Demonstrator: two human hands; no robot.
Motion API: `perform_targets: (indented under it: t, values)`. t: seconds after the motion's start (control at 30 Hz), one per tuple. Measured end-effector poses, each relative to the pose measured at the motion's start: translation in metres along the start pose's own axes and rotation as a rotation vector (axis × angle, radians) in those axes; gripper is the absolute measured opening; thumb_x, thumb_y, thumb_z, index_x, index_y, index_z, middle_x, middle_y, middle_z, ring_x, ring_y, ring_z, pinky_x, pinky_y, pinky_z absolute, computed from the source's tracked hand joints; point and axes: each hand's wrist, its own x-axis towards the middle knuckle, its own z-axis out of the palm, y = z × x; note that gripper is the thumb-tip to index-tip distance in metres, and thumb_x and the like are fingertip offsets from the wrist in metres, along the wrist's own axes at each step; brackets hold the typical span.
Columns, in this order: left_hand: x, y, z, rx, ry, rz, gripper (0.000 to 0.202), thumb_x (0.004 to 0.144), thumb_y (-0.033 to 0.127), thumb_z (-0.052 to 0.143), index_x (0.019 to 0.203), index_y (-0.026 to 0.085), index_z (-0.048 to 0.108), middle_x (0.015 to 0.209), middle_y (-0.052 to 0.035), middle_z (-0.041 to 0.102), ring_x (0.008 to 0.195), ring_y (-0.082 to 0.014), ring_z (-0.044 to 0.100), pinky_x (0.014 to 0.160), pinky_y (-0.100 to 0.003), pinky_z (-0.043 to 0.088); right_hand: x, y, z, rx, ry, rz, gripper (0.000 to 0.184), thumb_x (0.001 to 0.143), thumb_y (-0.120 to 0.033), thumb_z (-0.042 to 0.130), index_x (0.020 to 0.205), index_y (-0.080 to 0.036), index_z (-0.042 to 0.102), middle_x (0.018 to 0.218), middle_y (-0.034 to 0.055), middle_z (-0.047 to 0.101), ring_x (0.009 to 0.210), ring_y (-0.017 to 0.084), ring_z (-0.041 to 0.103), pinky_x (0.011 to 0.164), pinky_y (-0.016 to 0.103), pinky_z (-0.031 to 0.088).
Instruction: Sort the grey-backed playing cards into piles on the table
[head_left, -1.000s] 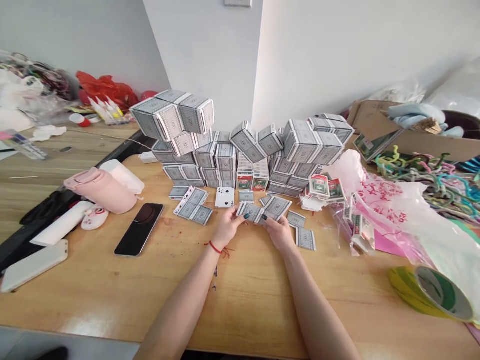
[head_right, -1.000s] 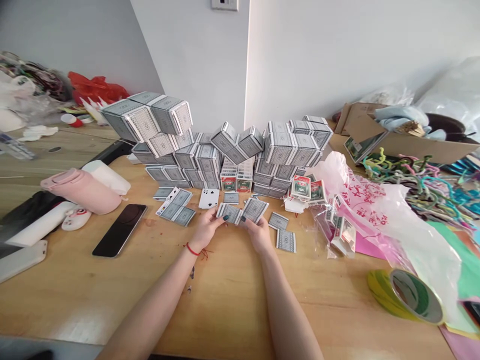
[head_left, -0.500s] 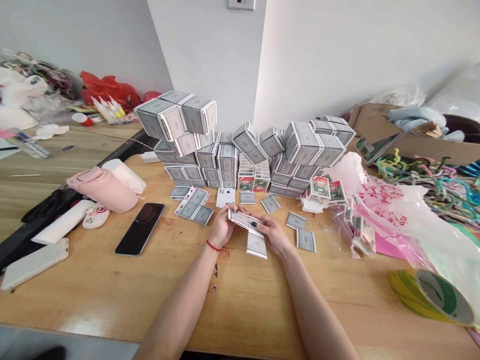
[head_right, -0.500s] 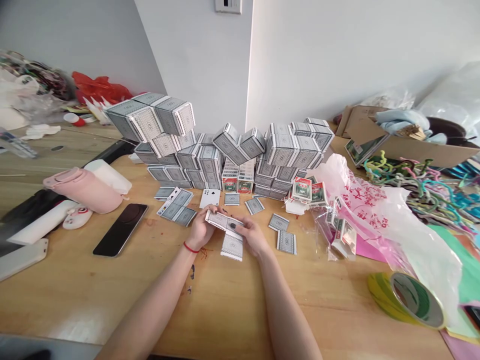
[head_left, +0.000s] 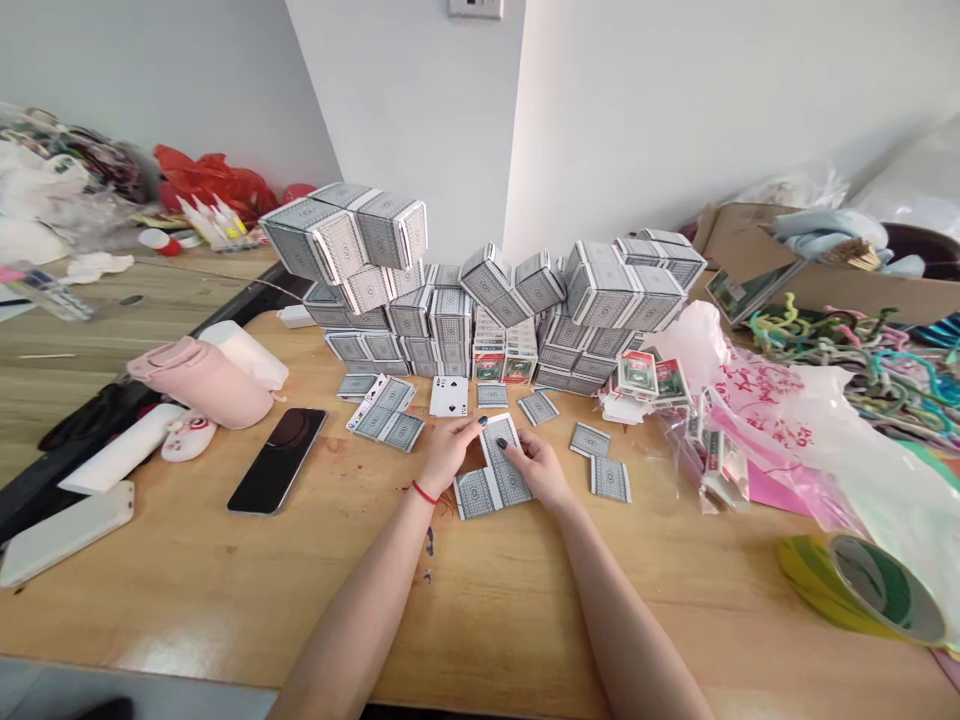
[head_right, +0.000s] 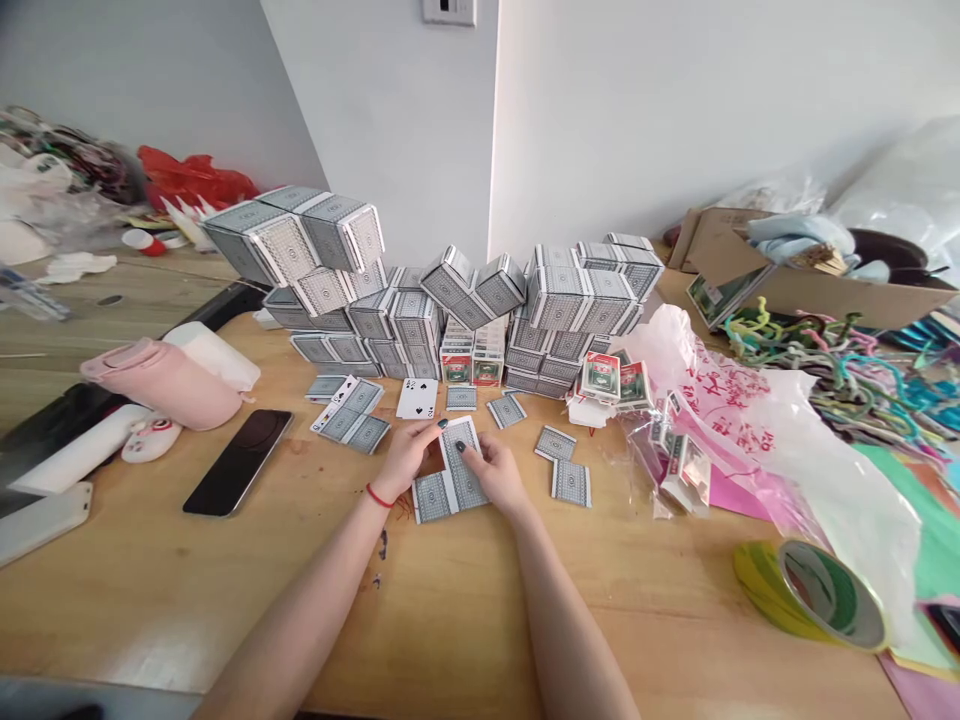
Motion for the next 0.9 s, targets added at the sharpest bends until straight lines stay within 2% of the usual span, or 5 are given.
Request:
perform_targets:
  t: [0.2,0.43,0.63,0.77,0.9]
  values:
    - [-0.0029,-0.0018,-0.0007,0.194,-0.023,0.097,0.034,0.073,0.040,0.048,0.051,0.016,0.037,0.053,0.0043,0.034,0.053,-0.0081,0.032,0.050,-0.021,0.026,0.0007,0.0019,0.0003,0.045,-0.027,0.032,0.030,0.067,-0.045,0.061,0.079,-0.017,0.056,0.063,-0.0015,0.056,0.049,0.011,0.046,0.046,0.022,0.033]
    - [-0.0041,-0.0036,0.0018,0.167,-0.008,0.113,0.034,0.075,0.040,0.047,0.053,0.016,0.038,0.054,0.0039,0.034,0.053,-0.0084,0.033,0.050,-0.021,0.027,0.0004,0.0026,0.0016,0.070,-0.010,0.014,0.027,0.067,-0.043,0.061,0.071,-0.018,0.053,0.057,-0.0032,0.052,0.046,0.009,0.041,0.043,0.021,0.029]
    - [-0.0061,-0.0010,0.0043,0.148,-0.001,0.115,0.035,0.076,0.041,0.046,0.052,0.016,0.040,0.052,0.0035,0.039,0.052,-0.0089,0.038,0.050,-0.021,0.030,0.0009,0.0022,0.0017,0.108,-0.033,0.046,0.027,0.067,-0.042,0.062,0.075,-0.018,0.055,0.058,-0.0029,0.053,0.046,0.010,0.043,0.044,0.022,0.030]
    - [-0.0057,0.0009,0.0029,0.179,0.027,0.140,0.037,0.075,0.040,0.047,0.050,0.016,0.035,0.050,0.0044,0.033,0.050,-0.0080,0.033,0.048,-0.021,0.027,-0.0009,0.0004,0.0025,0.137,-0.032,0.083,0.026,0.065,-0.042,0.064,0.073,-0.018,0.055,0.059,-0.0025,0.056,0.047,0.011,0.046,0.046,0.023,0.033]
    - [-0.0065,0.0012,0.0032,0.275,-0.097,0.152,0.036,0.076,0.041,0.046,0.051,0.016,0.042,0.051,0.0035,0.038,0.052,-0.0090,0.036,0.049,-0.021,0.028,0.0001,0.0025,0.0016,0.156,0.014,0.065,0.024,0.066,-0.040,0.062,0.075,-0.019,0.056,0.062,-0.0025,0.057,0.052,0.012,0.048,0.050,0.024,0.034]
